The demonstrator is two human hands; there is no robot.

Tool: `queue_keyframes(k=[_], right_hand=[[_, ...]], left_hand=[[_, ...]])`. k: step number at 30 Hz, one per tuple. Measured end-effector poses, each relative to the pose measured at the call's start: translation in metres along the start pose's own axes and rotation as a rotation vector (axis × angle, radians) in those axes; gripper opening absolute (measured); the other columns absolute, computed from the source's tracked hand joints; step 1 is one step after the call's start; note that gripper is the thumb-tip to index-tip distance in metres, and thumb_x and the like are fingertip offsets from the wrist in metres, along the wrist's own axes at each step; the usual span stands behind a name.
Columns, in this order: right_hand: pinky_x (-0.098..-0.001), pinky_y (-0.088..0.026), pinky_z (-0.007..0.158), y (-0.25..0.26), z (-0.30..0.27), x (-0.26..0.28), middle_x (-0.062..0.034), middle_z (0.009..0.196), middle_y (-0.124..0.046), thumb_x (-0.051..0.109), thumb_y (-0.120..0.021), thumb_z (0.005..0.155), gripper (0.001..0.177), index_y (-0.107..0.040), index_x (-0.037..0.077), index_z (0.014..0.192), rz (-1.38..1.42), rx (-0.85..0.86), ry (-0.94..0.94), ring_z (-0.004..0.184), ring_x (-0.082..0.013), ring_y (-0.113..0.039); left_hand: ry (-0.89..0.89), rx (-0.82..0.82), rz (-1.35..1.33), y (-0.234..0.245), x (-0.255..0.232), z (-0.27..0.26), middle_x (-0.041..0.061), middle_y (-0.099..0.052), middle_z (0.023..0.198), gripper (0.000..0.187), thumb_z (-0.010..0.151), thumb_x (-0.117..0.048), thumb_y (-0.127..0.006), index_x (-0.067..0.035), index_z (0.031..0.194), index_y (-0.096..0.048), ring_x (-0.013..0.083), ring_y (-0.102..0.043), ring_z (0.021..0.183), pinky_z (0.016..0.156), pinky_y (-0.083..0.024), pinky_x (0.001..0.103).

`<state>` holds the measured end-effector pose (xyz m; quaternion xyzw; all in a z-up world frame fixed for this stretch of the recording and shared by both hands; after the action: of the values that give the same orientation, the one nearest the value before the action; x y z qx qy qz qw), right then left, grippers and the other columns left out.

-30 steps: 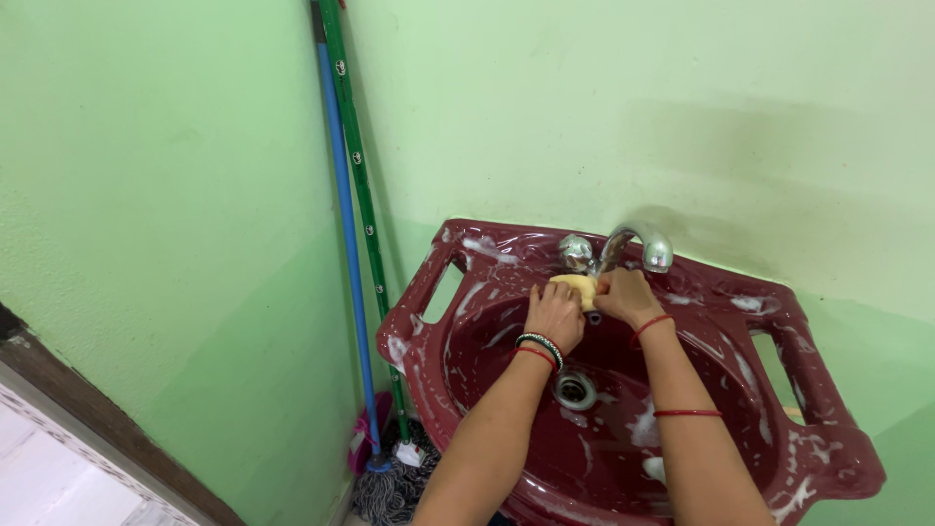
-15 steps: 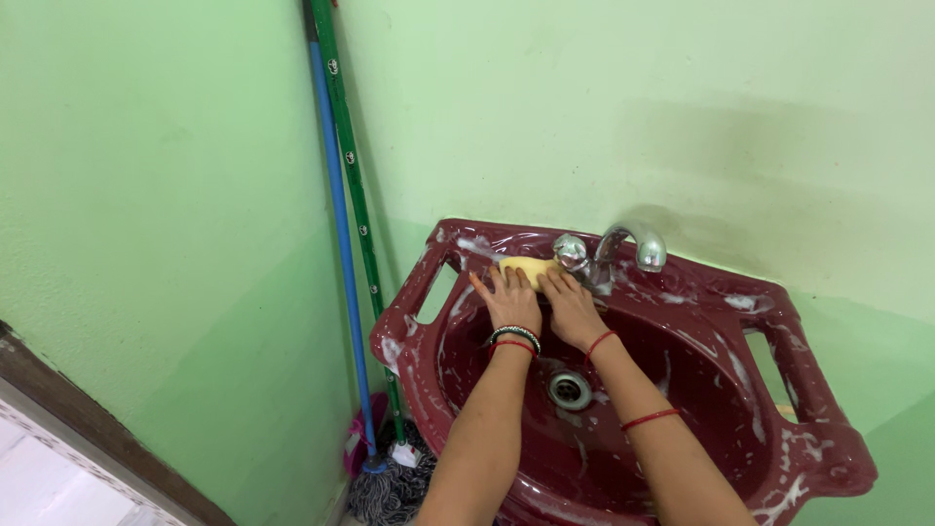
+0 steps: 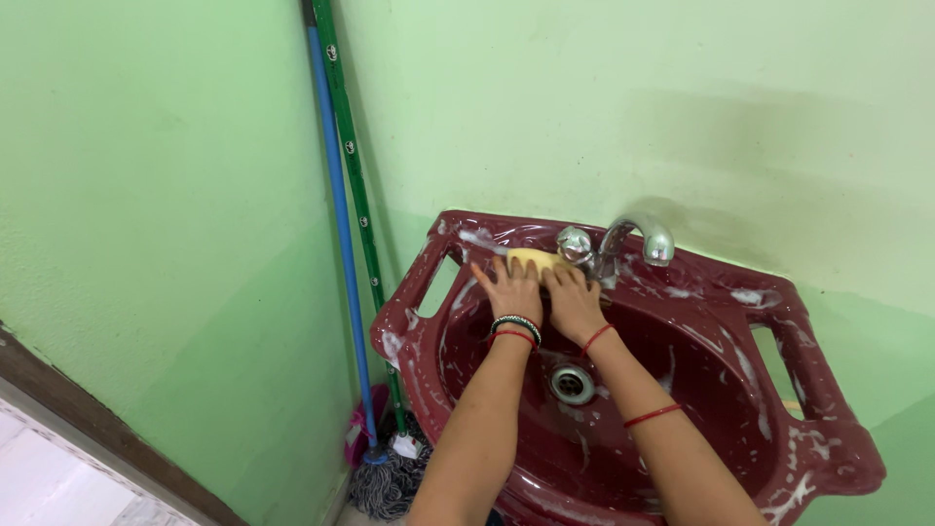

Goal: The person scrubs a maroon wall-mounted sink with a yellow sponge, applying soap and water to the basin, faucet, and surrounding surfaces. The person repeatedly rinses the sponge and continues scrubbing different areas of the sink.

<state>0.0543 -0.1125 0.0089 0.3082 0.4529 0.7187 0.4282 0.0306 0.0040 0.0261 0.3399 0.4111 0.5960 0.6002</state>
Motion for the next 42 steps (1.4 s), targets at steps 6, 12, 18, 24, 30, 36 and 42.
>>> queue_keyframes(k=[6,12,18,24,30,36,42], right_hand=[[-0.0727,-0.011,0.115,-0.003,0.007,0.028,-0.0133,0.162,-0.032,0.030,-0.066,0.089,0.071,-0.040,0.012,0.153,-0.020,0.072,0.147,0.149,-0.0347,-0.026],[-0.0776,-0.005,0.114,0.017,0.003,0.047,-0.0035,0.161,-0.036,0.040,-0.068,0.089,0.064,-0.050,0.022,0.147,0.163,0.213,0.198,0.150,-0.0274,-0.026],[-0.0769,-0.015,0.111,0.018,0.004,0.025,-0.0007,0.158,-0.043,0.016,-0.061,0.085,0.067,-0.051,0.024,0.150,-0.040,0.056,0.088,0.145,-0.0221,-0.039],[-0.0653,-0.039,0.108,0.034,0.005,0.019,-0.0031,0.130,-0.069,0.015,-0.056,0.098,0.034,-0.066,0.023,0.130,-0.080,0.102,-0.054,0.124,-0.0272,-0.062],[-0.0474,-0.057,0.087,0.072,0.001,-0.013,-0.0196,0.100,-0.075,0.019,-0.068,0.087,0.018,-0.081,0.015,0.099,0.107,0.134,-0.215,0.095,-0.0377,-0.072],[-0.0457,-0.059,0.090,0.072,-0.016,-0.063,-0.0196,0.096,-0.076,0.013,-0.076,0.076,0.016,-0.083,0.013,0.090,0.116,0.145,-0.379,0.093,-0.0380,-0.074],[-0.0412,-0.059,0.093,0.074,-0.032,-0.118,-0.0182,0.095,-0.079,0.009,-0.071,0.074,0.020,-0.083,0.011,0.091,0.198,0.113,-0.467,0.095,-0.0349,-0.076]], left_hand=[[0.176,0.193,0.094,0.046,0.010,-0.003,0.012,-0.045,0.158,0.041,0.103,-0.033,-0.048,-0.015,0.136,-0.065,0.0424,-0.024,0.152,0.115,0.008,0.076],[0.115,0.506,0.290,0.081,0.009,-0.020,0.021,-0.064,0.140,0.039,0.103,-0.031,-0.052,-0.007,0.124,-0.074,0.0546,-0.022,0.151,0.111,0.007,0.079],[0.123,-0.196,-0.039,0.010,0.018,-0.001,0.017,-0.060,0.139,0.041,0.087,-0.024,-0.055,-0.011,0.120,-0.076,0.0474,-0.031,0.139,0.112,0.007,0.079],[0.010,0.081,-0.036,-0.007,-0.006,0.004,0.016,-0.061,0.144,0.041,0.096,-0.019,-0.053,-0.008,0.133,-0.068,0.0422,-0.038,0.147,0.117,0.002,0.079],[-0.148,0.007,-0.082,-0.017,-0.040,-0.008,0.021,-0.059,0.142,0.041,0.099,-0.019,-0.054,-0.002,0.135,-0.060,0.0364,-0.047,0.141,0.120,-0.023,0.063],[-0.368,-0.094,-0.140,-0.025,-0.075,-0.029,0.021,-0.057,0.138,0.047,0.093,-0.016,-0.054,-0.003,0.139,-0.056,0.0357,-0.049,0.133,0.115,-0.033,0.055],[-0.556,-0.112,-0.293,-0.012,-0.091,-0.031,0.020,-0.061,0.133,0.054,0.088,-0.011,-0.059,-0.003,0.141,-0.056,0.0347,-0.051,0.131,0.114,-0.036,0.051]])
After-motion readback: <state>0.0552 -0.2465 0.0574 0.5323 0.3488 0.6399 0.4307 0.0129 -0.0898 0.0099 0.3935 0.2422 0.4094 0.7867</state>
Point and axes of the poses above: each hand's wrist, its own z-axis towards the middle knuckle, its own y-axis out of the back of the hand, x = y × z, the point moved 4 cm from there along z, towards the middle knuckle
